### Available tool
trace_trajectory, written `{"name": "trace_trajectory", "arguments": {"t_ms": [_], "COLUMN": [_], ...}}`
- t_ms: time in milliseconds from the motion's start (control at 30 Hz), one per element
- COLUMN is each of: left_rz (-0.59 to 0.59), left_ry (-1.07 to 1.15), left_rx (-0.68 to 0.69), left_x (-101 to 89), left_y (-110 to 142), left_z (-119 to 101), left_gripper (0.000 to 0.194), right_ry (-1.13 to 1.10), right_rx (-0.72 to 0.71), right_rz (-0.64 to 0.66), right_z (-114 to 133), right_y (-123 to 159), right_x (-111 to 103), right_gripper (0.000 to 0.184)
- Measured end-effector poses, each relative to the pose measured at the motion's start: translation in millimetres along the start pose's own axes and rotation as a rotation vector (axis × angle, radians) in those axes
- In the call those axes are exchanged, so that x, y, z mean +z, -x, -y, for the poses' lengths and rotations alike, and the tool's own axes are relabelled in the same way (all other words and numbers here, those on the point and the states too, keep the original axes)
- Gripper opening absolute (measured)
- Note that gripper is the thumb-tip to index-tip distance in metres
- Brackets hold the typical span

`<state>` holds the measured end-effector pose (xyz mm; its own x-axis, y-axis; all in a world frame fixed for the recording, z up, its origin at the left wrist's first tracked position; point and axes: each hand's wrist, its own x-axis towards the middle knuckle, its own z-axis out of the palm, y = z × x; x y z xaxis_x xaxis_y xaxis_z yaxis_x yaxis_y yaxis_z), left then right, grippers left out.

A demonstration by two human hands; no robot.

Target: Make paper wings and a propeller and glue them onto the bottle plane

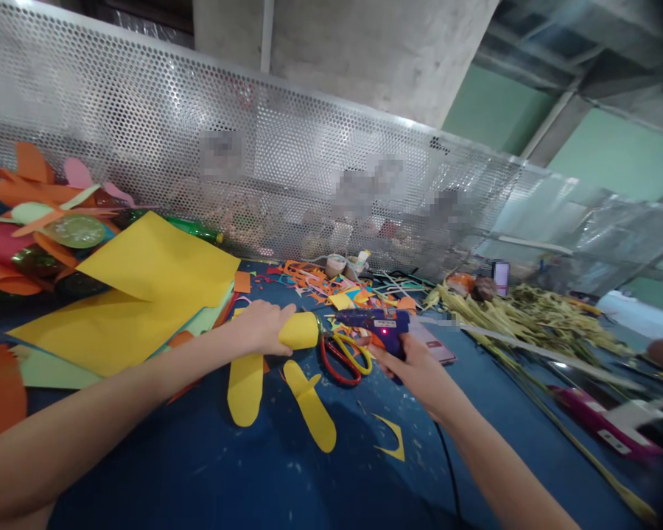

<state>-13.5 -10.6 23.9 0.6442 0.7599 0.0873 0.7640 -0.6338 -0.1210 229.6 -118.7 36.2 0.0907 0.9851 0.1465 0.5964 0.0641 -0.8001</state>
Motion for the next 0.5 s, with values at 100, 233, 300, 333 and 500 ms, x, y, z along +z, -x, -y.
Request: {"name": "trace_trajectory", "arguments": {"t_ms": [100,233,300,333,500], "left_rz": [-0.009,-0.026,-0.037,-0.042,-0.064], "left_ry": [-0.005,-0.011,-0.012,-0.012,-0.016], "left_rx": [-0.003,-0.003,-0.003,-0.004,0.002], "left_x": [1.9,3.3,4.7,5.4,7.0], "left_y": [0.7,2.6,3.0,3.1,3.5], "left_z": [-1.7,-3.9,-4.8,-5.2,-7.2], "left_gripper": [0.068,0.064,0.061,0.060,0.060], "right_ry": [0.086,0.210,0.277,0.323,0.510], "right_rx": [0.003,-0.049,-0.069,-0.063,-0.108], "right_rz": [0.026,0.052,0.064,0.062,0.031], "right_z": [9.0,20.2,23.8,25.1,26.5], "right_y": [0.3,5.6,7.1,7.4,5.1], "right_x": [6.8,15.9,18.8,19.6,20.4], "right_gripper": [0.027,0.030,0.033,0.035,0.035]}}
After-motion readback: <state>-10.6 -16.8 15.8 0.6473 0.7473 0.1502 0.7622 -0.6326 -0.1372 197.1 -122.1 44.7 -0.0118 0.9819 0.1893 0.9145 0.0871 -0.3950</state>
